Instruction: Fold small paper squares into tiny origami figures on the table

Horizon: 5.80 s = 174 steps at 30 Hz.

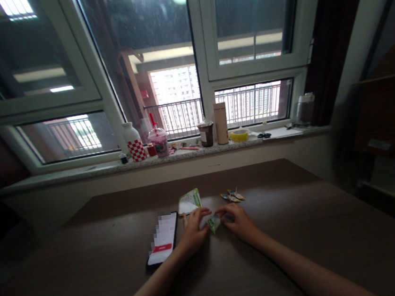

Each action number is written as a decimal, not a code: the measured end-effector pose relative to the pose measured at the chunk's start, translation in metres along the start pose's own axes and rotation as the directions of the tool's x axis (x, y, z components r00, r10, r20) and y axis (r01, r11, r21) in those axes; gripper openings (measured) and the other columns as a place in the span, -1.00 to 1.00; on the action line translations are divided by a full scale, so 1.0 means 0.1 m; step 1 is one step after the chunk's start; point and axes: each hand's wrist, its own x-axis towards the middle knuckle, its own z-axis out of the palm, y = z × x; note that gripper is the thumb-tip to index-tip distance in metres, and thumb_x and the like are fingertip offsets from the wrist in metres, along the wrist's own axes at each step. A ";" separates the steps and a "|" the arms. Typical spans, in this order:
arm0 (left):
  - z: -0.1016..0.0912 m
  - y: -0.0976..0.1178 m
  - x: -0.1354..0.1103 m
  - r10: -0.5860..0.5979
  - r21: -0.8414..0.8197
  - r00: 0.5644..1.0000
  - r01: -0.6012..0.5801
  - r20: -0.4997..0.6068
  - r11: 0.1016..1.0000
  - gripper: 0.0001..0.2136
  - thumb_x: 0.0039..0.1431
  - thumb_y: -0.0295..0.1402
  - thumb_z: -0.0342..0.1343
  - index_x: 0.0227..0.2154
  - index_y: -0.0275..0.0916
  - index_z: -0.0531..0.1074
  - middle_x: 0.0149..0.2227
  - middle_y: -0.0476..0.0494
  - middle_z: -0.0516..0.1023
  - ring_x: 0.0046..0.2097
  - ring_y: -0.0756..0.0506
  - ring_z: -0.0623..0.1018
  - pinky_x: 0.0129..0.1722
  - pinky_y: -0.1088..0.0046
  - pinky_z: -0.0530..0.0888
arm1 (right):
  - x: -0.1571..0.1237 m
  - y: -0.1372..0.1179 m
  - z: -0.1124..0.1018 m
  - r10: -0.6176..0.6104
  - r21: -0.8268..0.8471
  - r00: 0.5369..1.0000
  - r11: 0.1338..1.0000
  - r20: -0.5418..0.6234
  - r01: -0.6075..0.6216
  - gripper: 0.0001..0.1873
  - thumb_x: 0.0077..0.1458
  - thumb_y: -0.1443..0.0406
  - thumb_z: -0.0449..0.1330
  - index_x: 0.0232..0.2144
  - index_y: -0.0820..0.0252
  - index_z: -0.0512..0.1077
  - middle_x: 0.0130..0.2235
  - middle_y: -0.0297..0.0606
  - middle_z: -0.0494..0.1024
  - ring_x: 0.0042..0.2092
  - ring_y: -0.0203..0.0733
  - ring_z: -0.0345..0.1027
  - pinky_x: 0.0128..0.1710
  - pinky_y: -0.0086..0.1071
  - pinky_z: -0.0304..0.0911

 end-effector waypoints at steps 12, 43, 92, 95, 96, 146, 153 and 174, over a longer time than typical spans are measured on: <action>0.04 -0.07 0.02 0.017 0.070 1.000 -0.015 -0.025 0.997 -0.69 0.07 -0.52 0.06 -0.13 -0.09 0.44 0.07 -0.09 0.49 0.28 -0.23 0.20 0.31 -0.16 -0.24 | -0.03 0.00 0.01 -0.036 -0.218 0.991 0.974 0.127 0.063 -0.69 0.08 0.39 0.22 -0.17 -0.08 0.59 -0.17 -0.22 0.54 -0.06 -0.06 0.34 0.02 -0.12 0.17; 0.04 -0.07 0.00 0.066 0.177 0.998 -0.062 -0.018 0.982 -0.79 0.08 -0.21 0.21 -0.22 -0.08 0.56 0.05 -0.10 0.49 0.25 -0.30 0.22 0.29 -0.21 -0.24 | -0.03 0.01 0.03 -0.020 -0.135 0.991 0.990 0.132 0.038 -0.74 -0.02 0.48 0.19 -0.34 0.10 0.60 -0.21 -0.22 0.53 -0.08 -0.09 0.36 -0.01 -0.21 0.21; 0.01 0.03 -0.05 -0.012 0.425 0.999 -0.005 0.037 0.905 -0.57 0.14 0.04 0.03 0.08 0.22 0.40 0.33 -0.15 0.17 0.36 -0.48 -0.01 0.14 -0.45 -0.35 | -0.09 -0.10 0.08 -0.074 -0.476 0.995 0.875 0.059 0.093 -0.69 0.12 0.29 0.23 -0.07 -0.09 0.55 -0.12 -0.09 0.42 -0.01 0.04 0.25 0.03 -0.05 0.23; 0.01 0.03 -0.05 -0.025 0.462 0.999 0.002 0.043 0.887 -0.56 0.15 0.08 0.00 0.09 0.27 0.36 0.35 -0.13 0.13 0.36 -0.47 -0.01 0.14 -0.46 -0.30 | -0.09 -0.15 0.06 -0.045 -0.517 0.994 0.852 0.095 0.088 -0.67 0.14 0.29 0.21 -0.04 -0.12 0.53 -0.09 -0.10 0.42 0.01 0.04 0.24 0.03 -0.07 0.22; 0.01 0.04 -0.05 -0.028 0.476 0.999 0.005 0.042 0.880 -0.56 0.15 0.10 -0.02 0.10 0.29 0.35 0.35 -0.12 0.12 0.36 -0.47 0.00 0.14 -0.47 -0.28 | -0.09 -0.18 0.05 -0.027 -0.529 0.995 0.845 0.101 0.077 -0.69 0.16 0.27 0.19 -0.05 -0.14 0.53 -0.09 -0.11 0.42 0.01 0.03 0.24 0.03 -0.08 0.22; 0.02 0.03 -0.10 -0.021 0.554 1.000 0.015 0.005 0.832 -0.52 0.18 0.20 -0.20 0.14 0.37 0.25 0.34 -0.10 0.16 0.36 -0.44 0.01 0.15 -0.44 -0.27 | -0.09 -0.22 0.00 -0.138 -0.500 0.963 0.833 0.230 0.238 -0.71 0.26 0.33 0.08 -0.06 -0.07 0.50 -0.01 -0.32 0.58 0.13 -0.10 0.28 0.24 0.01 -0.04; 0.00 0.06 -0.13 -0.014 0.573 1.000 0.005 0.012 0.820 -0.52 0.20 0.18 -0.20 0.15 0.33 0.26 0.34 -0.13 0.15 0.36 -0.44 0.02 0.16 -0.42 -0.23 | -0.09 -0.26 -0.02 -0.109 -0.540 0.969 0.814 0.223 0.216 -0.71 0.24 0.28 0.11 -0.04 -0.14 0.49 -0.07 -0.33 0.60 0.12 -0.06 0.29 0.26 0.11 -0.18; -0.26 0.19 -0.19 0.258 0.663 0.963 -0.239 0.071 0.710 -0.72 0.23 -0.03 0.03 -0.08 0.15 0.52 0.19 0.00 0.41 0.30 -0.39 0.18 0.23 -0.39 -0.30 | -0.08 -0.38 -0.03 -0.071 -0.605 0.975 0.773 0.212 0.189 -0.70 0.23 0.27 0.10 -0.05 -0.16 0.50 -0.11 -0.31 0.61 0.11 -0.02 0.27 0.27 0.19 -0.36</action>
